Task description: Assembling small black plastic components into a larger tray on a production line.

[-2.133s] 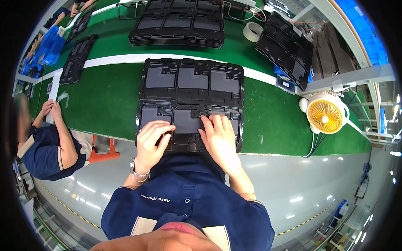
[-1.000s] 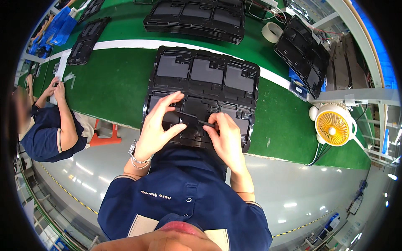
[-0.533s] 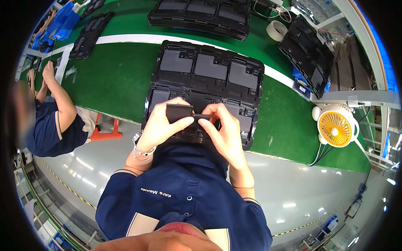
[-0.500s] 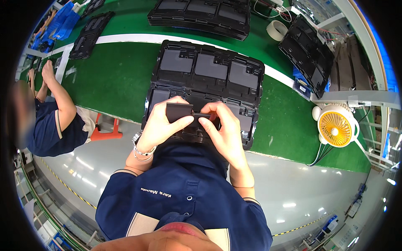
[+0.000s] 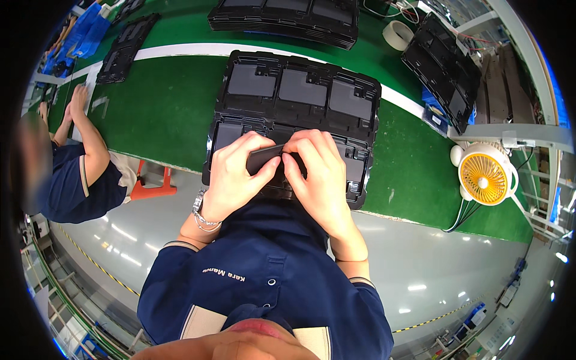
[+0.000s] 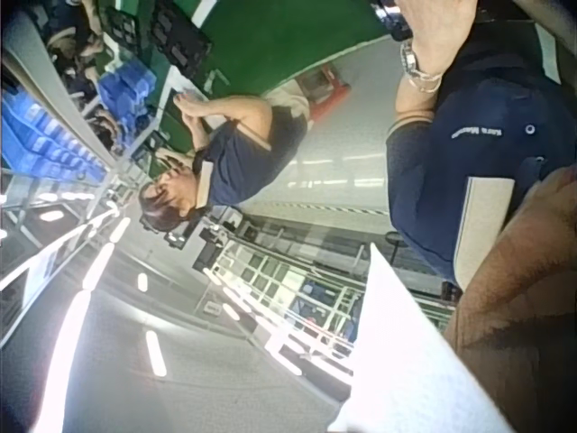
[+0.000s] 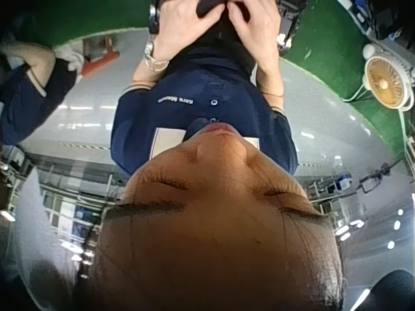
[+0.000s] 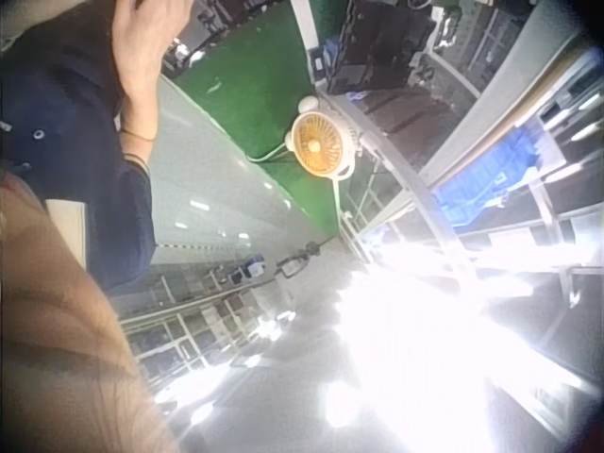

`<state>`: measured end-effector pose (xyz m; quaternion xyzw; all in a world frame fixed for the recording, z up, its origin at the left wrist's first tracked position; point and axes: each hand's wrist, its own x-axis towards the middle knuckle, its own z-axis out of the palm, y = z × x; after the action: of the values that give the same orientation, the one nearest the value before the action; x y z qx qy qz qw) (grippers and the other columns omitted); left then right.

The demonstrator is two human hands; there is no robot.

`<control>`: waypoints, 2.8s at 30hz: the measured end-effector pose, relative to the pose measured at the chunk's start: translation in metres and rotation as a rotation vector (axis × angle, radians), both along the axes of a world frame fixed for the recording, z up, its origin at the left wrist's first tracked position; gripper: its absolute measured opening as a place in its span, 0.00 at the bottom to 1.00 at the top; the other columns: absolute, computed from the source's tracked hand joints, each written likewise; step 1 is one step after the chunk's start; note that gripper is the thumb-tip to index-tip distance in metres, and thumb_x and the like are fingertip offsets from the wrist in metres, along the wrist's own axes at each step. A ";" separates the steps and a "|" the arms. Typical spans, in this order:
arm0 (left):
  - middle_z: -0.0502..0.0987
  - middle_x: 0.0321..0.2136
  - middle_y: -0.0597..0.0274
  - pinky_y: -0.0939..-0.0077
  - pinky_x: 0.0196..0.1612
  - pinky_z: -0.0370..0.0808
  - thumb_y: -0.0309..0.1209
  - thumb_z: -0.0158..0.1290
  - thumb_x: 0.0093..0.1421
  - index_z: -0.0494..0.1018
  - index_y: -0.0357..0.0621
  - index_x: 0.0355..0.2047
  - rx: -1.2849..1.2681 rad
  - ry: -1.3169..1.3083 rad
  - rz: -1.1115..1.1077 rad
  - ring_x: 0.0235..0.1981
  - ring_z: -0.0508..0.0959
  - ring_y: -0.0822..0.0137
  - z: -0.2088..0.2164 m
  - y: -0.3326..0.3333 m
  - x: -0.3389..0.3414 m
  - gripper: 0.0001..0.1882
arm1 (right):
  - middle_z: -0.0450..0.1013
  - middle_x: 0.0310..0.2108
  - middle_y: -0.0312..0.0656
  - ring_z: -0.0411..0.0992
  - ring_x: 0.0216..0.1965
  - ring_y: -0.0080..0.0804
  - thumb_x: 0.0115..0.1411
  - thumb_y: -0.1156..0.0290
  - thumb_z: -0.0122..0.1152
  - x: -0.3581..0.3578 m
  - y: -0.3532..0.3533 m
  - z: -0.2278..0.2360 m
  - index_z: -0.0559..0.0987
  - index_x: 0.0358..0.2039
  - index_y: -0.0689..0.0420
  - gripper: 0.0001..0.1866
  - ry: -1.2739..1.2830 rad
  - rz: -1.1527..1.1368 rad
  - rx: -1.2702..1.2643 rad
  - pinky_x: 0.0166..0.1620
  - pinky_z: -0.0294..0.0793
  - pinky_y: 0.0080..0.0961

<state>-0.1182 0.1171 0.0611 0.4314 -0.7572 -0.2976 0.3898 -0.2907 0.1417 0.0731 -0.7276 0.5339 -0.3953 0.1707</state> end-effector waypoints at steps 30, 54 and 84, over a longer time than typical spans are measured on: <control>0.79 0.28 0.58 0.74 0.34 0.75 0.27 0.62 0.54 0.75 0.36 0.34 0.259 0.096 -0.010 0.28 0.79 0.66 -0.001 -0.001 0.000 0.10 | 0.72 0.33 0.42 0.71 0.37 0.34 0.53 0.77 0.65 -0.008 -0.002 -0.013 0.75 0.29 0.62 0.07 -0.271 0.037 0.154 0.44 0.70 0.27; 0.78 0.25 0.58 0.71 0.32 0.76 0.29 0.61 0.53 0.75 0.38 0.32 0.389 0.277 -0.032 0.25 0.79 0.65 -0.010 0.001 0.002 0.09 | 0.71 0.37 0.38 0.69 0.40 0.25 0.57 0.77 0.66 0.000 0.004 -0.025 0.78 0.33 0.64 0.06 -0.912 0.154 0.506 0.48 0.68 0.22; 0.79 0.26 0.54 0.67 0.33 0.77 0.33 0.61 0.53 0.75 0.39 0.33 0.391 0.164 -0.091 0.27 0.82 0.56 -0.007 0.002 0.002 0.11 | 0.74 0.30 0.39 0.71 0.32 0.26 0.55 0.76 0.63 -0.009 0.008 -0.020 0.76 0.29 0.63 0.05 -0.566 0.106 0.387 0.38 0.71 0.22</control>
<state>-0.1163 0.1189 0.0538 0.4385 -0.6694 -0.4903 0.3452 -0.2992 0.1498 0.0534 -0.5700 0.4919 -0.4633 0.4674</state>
